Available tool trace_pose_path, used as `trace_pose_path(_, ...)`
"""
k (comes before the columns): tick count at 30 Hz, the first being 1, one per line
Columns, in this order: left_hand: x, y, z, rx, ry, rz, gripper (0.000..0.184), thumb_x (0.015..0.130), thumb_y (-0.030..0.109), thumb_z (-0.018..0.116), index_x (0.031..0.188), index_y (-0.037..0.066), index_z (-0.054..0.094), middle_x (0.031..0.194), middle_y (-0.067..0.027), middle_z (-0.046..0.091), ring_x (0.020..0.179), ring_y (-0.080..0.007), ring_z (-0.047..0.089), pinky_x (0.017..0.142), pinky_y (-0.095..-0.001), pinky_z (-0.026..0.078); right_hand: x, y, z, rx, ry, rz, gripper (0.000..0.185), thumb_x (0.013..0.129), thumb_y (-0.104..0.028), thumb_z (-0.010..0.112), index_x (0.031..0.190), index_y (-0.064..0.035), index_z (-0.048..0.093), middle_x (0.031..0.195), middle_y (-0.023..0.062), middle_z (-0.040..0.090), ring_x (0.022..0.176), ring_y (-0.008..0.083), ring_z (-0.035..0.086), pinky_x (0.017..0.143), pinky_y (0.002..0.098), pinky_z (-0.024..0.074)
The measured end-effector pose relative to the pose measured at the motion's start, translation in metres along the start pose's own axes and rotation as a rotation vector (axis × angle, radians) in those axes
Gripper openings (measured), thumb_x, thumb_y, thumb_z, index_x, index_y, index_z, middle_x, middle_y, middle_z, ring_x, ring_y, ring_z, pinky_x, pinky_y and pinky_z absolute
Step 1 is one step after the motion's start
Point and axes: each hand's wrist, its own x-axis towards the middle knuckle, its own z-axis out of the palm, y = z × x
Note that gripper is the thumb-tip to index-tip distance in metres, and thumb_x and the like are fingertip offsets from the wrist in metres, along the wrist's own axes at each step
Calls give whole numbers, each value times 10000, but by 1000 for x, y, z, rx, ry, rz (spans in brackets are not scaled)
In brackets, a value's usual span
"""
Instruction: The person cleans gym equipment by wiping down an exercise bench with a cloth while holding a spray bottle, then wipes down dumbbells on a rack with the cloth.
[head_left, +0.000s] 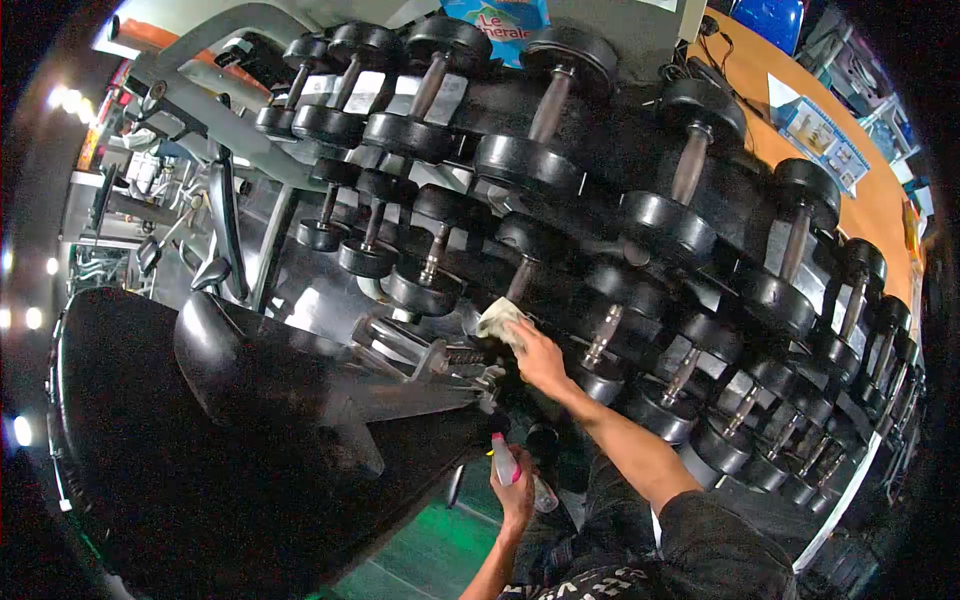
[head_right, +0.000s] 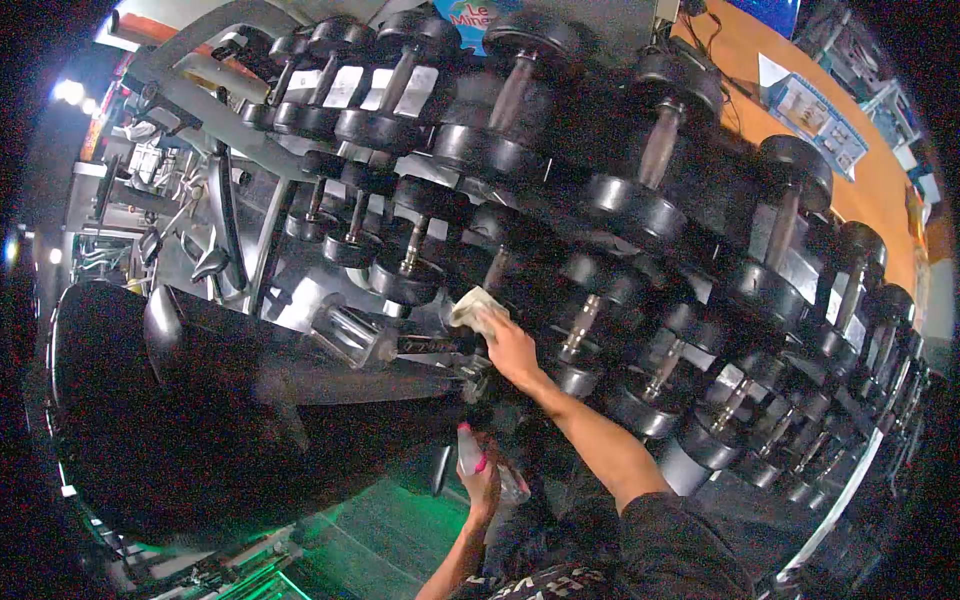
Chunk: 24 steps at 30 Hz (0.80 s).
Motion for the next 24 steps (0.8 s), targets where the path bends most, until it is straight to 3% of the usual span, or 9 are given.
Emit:
trace_pose_path(3, 3, -8, -10, 35, 26, -61, 204, 878, 94, 654, 1043, 20, 562, 837, -13, 574, 672, -90, 561, 570, -247, 478, 41, -6, 9, 35, 139, -249, 516, 773, -25, 543, 1255, -202, 590, 1356, 144, 504, 1197, 324, 506, 918, 391, 492)
trace_pose_path(5, 3, -23, -16, -95, -6, -128, 207, 873, 76, 655, 1051, 19, 564, 824, -16, 580, 655, -89, 561, 566, -237, 470, 75, 0, 41, -362, 50, -685, 452, 755, -54, 590, 1170, -228, 631, 1237, 92, 589, 1131, 276, 553, 859, 392, 523)
trace_pose_path(9, -2, -2, -17, -94, -96, -11, 200, 869, 55, 651, 1043, 28, 557, 779, 5, 575, 636, -66, 539, 554, -221, 444, 113, -15, 73, -535, -168, -492, 108, 747, -169, 621, 814, -134, 699, 903, 81, 636, 919, 278, 630, 711, 413, 543)
trace_pose_path(11, -9, -10, -18, -75, -150, -80, 199, 872, 69, 651, 1041, 28, 555, 772, 8, 573, 644, -64, 532, 560, -220, 439, 125, -18, 79, -595, -282, -365, 291, 687, -55, 654, 952, -166, 697, 982, 48, 627, 997, 296, 602, 778, 421, 537)
trace_pose_path(15, -11, -13, -24, -61, -249, -115, 202, 872, 107, 663, 1026, 24, 562, 774, 8, 576, 667, -61, 522, 580, -221, 439, 110, -3, 70, -433, -304, -379, 309, 719, -15, 612, 974, -168, 698, 1108, 69, 624, 1053, 290, 588, 784, 420, 535)
trace_pose_path(17, -10, -8, -28, 19, -294, -73, 199, 867, 105, 665, 1019, 22, 567, 787, 8, 581, 674, -62, 528, 586, -221, 442, 78, 13, 55, -251, 9, -555, 406, 732, 46, 559, 1054, -165, 687, 1294, 95, 552, 1151, 275, 552, 821, 411, 532)
trace_pose_path(20, -7, -12, -34, 71, -343, -12, 179, 860, 94, 665, 1001, 24, 580, 793, 10, 588, 679, -62, 533, 584, -222, 444, 14, 31, 36, -166, 150, -466, 532, 726, 85, 524, 1182, -164, 637, 1321, 132, 517, 1270, 306, 443, 1030, 340, 414)
trace_pose_path(22, -5, -15, -36, 39, -360, 10, 163, 856, 86, 663, 988, 27, 588, 786, 12, 588, 676, -60, 533, 576, -223, 442, -23, 42, 36, 634, 48, -109, 699, 712, 126, 520, 1340, -180, 515, 1386, 209, 434, 1306, 349, 402, 1066, 368, 380)
trace_pose_path(24, -1, -14, -38, 92, -328, 109, 149, 853, 75, 655, 984, 31, 597, 790, 7, 592, 672, -57, 531, 580, -223, 444, -36, 36, 44, 472, 168, -104, 721, 726, 128, 518, 1381, -167, 453, 1413, 244, 378, 1319, 368, 373, 1076, 370, 360)
